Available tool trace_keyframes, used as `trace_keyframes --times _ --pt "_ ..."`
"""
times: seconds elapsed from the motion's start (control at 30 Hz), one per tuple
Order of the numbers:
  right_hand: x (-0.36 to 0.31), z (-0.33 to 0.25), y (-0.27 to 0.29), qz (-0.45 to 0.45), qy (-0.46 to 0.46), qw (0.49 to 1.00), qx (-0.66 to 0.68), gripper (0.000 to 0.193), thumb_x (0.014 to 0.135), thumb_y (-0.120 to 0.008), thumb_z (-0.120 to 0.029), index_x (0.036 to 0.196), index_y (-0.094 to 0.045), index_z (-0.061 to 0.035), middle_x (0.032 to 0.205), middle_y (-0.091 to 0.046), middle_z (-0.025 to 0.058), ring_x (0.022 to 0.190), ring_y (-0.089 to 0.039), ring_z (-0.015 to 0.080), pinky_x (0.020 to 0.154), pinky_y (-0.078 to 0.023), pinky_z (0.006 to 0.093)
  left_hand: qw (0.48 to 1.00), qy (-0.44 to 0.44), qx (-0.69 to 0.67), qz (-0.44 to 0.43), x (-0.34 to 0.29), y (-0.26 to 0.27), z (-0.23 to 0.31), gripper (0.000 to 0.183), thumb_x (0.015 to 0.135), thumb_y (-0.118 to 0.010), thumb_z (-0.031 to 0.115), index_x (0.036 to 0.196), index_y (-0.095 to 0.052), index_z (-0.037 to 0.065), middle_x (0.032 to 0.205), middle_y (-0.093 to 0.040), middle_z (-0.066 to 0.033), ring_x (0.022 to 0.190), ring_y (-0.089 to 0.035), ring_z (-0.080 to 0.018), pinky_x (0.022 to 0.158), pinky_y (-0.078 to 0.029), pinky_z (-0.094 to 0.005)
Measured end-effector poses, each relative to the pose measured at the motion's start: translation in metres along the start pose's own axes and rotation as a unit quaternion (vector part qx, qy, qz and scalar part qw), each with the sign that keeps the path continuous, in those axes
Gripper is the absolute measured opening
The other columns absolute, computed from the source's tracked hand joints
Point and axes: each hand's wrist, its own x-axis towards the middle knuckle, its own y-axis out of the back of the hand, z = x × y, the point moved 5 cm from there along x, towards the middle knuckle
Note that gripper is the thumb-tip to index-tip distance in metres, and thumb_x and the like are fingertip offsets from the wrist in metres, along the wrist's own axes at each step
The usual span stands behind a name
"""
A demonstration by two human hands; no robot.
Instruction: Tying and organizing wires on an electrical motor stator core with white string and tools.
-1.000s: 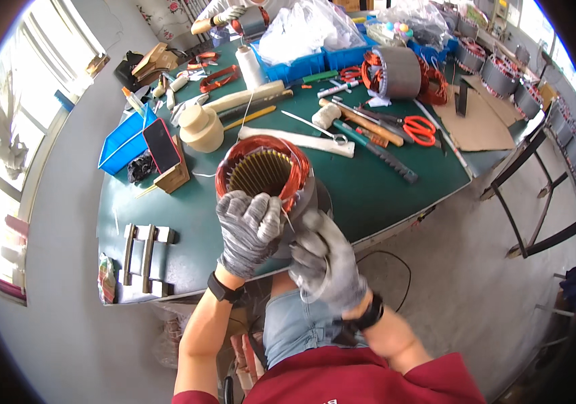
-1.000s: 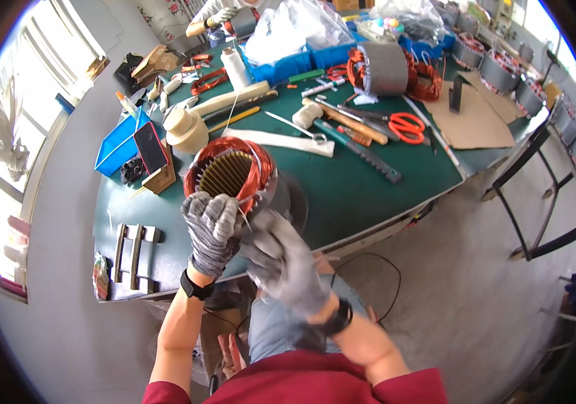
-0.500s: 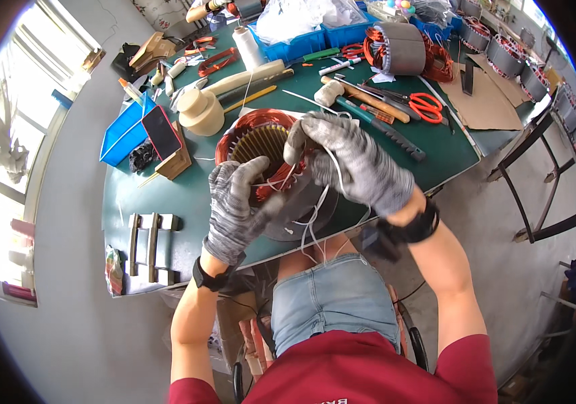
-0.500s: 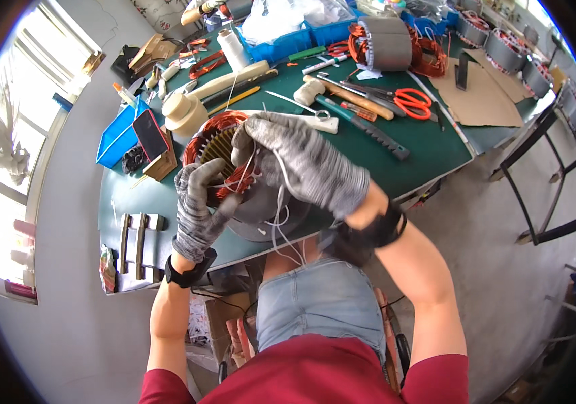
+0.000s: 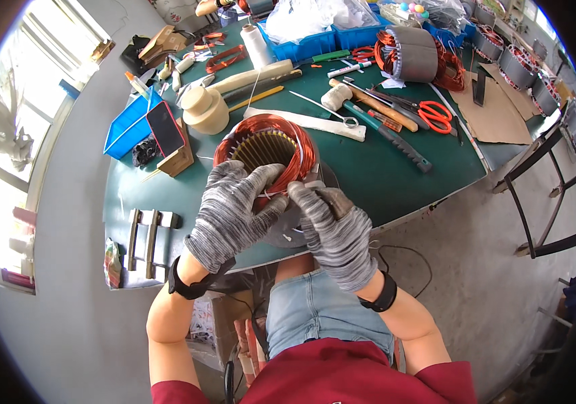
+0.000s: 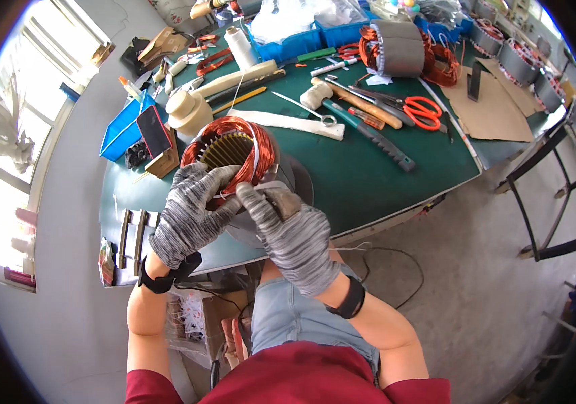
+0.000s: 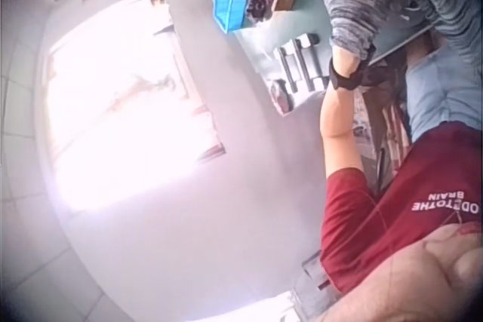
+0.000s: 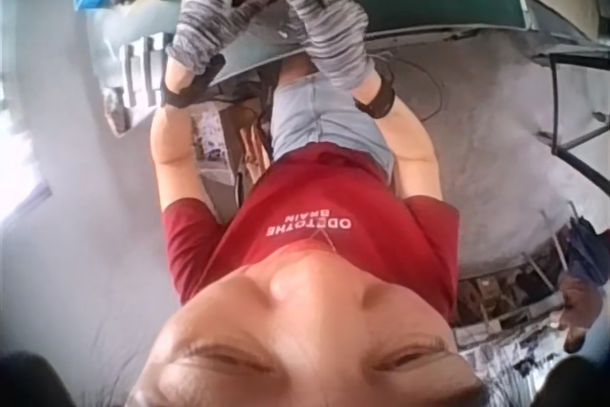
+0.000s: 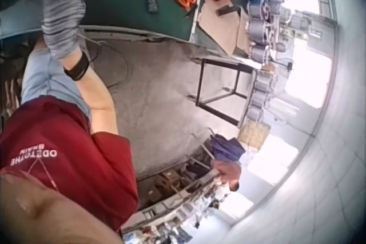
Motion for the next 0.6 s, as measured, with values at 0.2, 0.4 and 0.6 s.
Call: trace_keyframes --times 0.2,0.4,0.6 --pt "-0.011 0.006 -0.003 0.040 -0.024 0.999 -0.013 0.058 0.076 -0.062 0.001 0.129 -0.052 -0.0206 0.093 -0.060 0.0074 0.072 -0.062 0.0251 0.060 -0.054 0.0337 0.999 -0.014 0.002 -0.029 0.004 0.000 -0.004 0.041 0.080 -0.068 0.028 0.114 -0.061 0.007 0.078 -0.060 -0.0116 0.082 -0.054 -0.0312 0.081 -0.041 -0.0424" --pt "0.002 -0.001 -0.030 0.034 0.013 0.999 0.009 0.066 0.077 -0.060 0.000 0.136 -0.045 -0.0271 0.106 -0.055 0.0131 0.082 -0.061 0.0282 0.070 -0.054 0.0366 0.989 0.021 -0.016 -0.149 0.007 -0.005 -0.007 0.040 0.078 -0.070 0.025 0.109 -0.061 0.001 0.097 -0.063 -0.0166 0.099 -0.056 -0.0336 0.091 -0.041 -0.0435" --pt "-0.065 0.001 -0.020 -0.286 -0.010 0.941 0.180 0.045 0.083 -0.054 0.000 0.127 -0.050 -0.0094 0.117 -0.054 0.0159 0.090 -0.061 0.0320 0.082 -0.050 0.0398 0.965 0.062 0.252 -0.019 -0.017 0.024 0.001 0.077 0.076 -0.066 0.054 0.129 -0.048 0.001 0.135 -0.045 -0.0225 0.133 -0.032 -0.0377 0.113 -0.013 -0.0500"
